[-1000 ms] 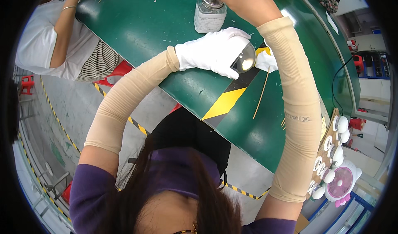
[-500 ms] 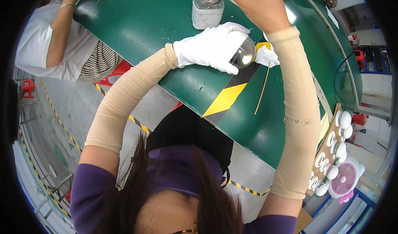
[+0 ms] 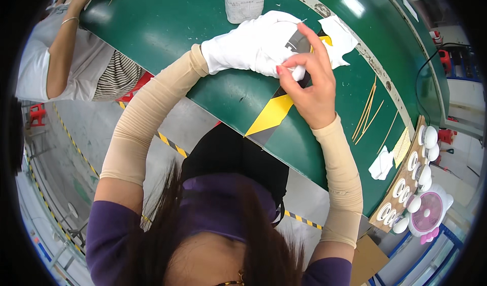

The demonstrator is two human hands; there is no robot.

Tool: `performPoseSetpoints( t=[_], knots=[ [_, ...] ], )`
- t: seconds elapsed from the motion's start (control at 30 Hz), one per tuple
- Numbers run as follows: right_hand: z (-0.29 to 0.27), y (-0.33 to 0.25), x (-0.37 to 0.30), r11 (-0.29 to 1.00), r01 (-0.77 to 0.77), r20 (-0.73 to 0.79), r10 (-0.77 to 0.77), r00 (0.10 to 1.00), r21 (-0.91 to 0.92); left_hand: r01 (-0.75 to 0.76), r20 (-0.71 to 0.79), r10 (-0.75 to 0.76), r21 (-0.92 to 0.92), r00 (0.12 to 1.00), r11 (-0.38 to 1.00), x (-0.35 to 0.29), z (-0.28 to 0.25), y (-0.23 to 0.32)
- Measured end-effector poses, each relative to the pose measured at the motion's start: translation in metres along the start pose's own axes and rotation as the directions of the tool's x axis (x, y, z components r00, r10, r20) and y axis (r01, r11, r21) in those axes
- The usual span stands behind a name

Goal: The recorder cleans a circular electronic component using a cloth and a precision stick.

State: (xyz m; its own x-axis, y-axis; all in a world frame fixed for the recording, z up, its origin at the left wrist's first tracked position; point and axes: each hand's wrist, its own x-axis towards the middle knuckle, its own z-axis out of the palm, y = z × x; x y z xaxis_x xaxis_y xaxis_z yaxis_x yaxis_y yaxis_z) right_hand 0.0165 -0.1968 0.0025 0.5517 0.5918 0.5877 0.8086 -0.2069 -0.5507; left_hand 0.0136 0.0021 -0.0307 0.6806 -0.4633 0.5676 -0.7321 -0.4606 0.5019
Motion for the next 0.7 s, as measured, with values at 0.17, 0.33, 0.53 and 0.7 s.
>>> performPoseSetpoints(
  t=[0.17, 0.33, 0.53, 0.7],
  knots=[
    [0.010, -0.001, 0.002, 0.998, 0.018, -0.059, -0.022, 0.998, -0.068, 0.044, -0.031, -0.048, -0.114, 0.998, 0.992, 0.002, 0.001, 0.001],
    [0.018, -0.006, 0.003, 0.995, -0.088, -0.103, 0.083, 0.991, -0.045, 0.126, -0.074, -0.150, -0.255, 0.986, 0.959, -0.001, 0.003, -0.001],
    [0.024, -0.001, 0.009, 0.995, -0.099, -0.229, 0.093, 0.969, -0.014, 0.067, -0.147, -0.091, -0.162, 0.985, 0.984, 0.004, 0.006, -0.003],
    [0.019, -0.005, 0.013, 0.944, -0.292, -0.212, 0.319, 0.924, 0.152, 0.059, 0.069, -0.063, 0.058, 0.996, 0.997, 0.009, 0.000, 0.006]
  ],
)
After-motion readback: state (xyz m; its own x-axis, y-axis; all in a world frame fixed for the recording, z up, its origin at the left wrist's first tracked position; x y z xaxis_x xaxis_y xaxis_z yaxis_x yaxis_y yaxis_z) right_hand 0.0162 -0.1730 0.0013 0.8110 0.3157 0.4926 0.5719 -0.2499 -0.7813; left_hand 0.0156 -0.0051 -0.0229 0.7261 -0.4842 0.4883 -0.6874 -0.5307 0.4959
